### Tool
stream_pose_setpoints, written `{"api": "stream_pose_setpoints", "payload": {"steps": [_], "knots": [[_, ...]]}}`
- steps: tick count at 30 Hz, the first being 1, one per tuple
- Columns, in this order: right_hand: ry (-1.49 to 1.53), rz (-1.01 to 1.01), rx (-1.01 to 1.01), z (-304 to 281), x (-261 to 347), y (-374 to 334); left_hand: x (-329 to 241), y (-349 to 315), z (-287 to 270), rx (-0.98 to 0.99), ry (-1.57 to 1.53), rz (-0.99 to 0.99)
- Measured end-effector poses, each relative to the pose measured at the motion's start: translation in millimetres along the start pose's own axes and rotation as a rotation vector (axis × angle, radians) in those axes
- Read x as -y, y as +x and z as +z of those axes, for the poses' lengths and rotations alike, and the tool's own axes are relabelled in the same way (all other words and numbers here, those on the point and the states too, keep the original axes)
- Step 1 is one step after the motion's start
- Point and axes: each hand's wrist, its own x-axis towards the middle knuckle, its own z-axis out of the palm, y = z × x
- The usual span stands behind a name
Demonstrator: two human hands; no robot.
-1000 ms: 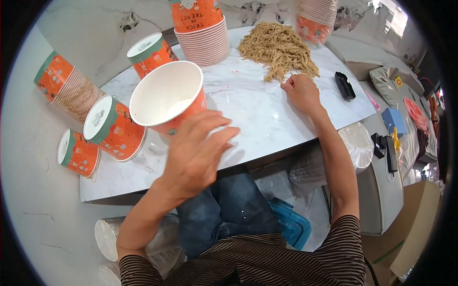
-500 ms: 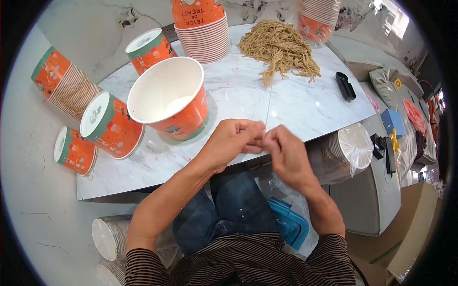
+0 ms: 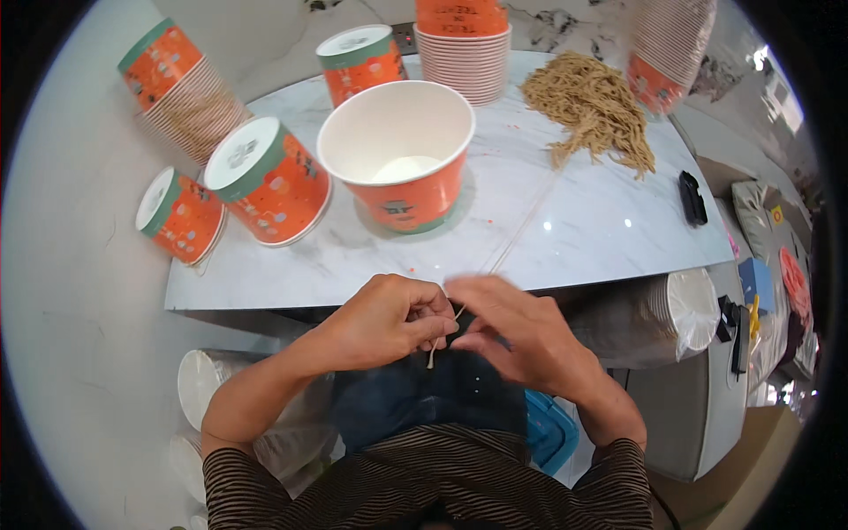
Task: Manually thread and knot thin strings through holes in small paper buckets for assembly.
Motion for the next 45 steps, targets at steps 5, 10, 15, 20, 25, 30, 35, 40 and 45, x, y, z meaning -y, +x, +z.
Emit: {"api": "stream_pose_setpoints", "payload": {"steps": [5,10,15,20,25,30,35,40,45], "knots": [[0.048,-0.024,0.011,9,-8,12,-10,-16,-16,-0.045,0.215,0.026],[0.132,0.052,0.116,8,-8,19,-17,-29,-26,-0.003,0.385,0.036],[0.172,0.269,0.276,-23,3,18,-29,-34,-33,-0.211,0.579,0.310],[0.576,0.187,0.572,-29,14,10,-55,16,-34,-0.957,0.938,0.907],[0.500,0.140,0.281,-41,26,14,-55,56,-36,-0.703,1.060,0.518],[0.367,0.603,-0.393,-41,1,25,-41,13,-63,-0.623,1.148,0.762],[0.477,0.523,-0.569,-17,-21,23,-49,0,-61,-0.606,1.151,0.739],[0.362,0.422,-0.653,2,-18,25,-50,19,-44,-0.633,1.072,0.826],[0.328,0.433,-0.654,3,-15,21,-47,32,-36,-0.570,0.964,0.810]]}}
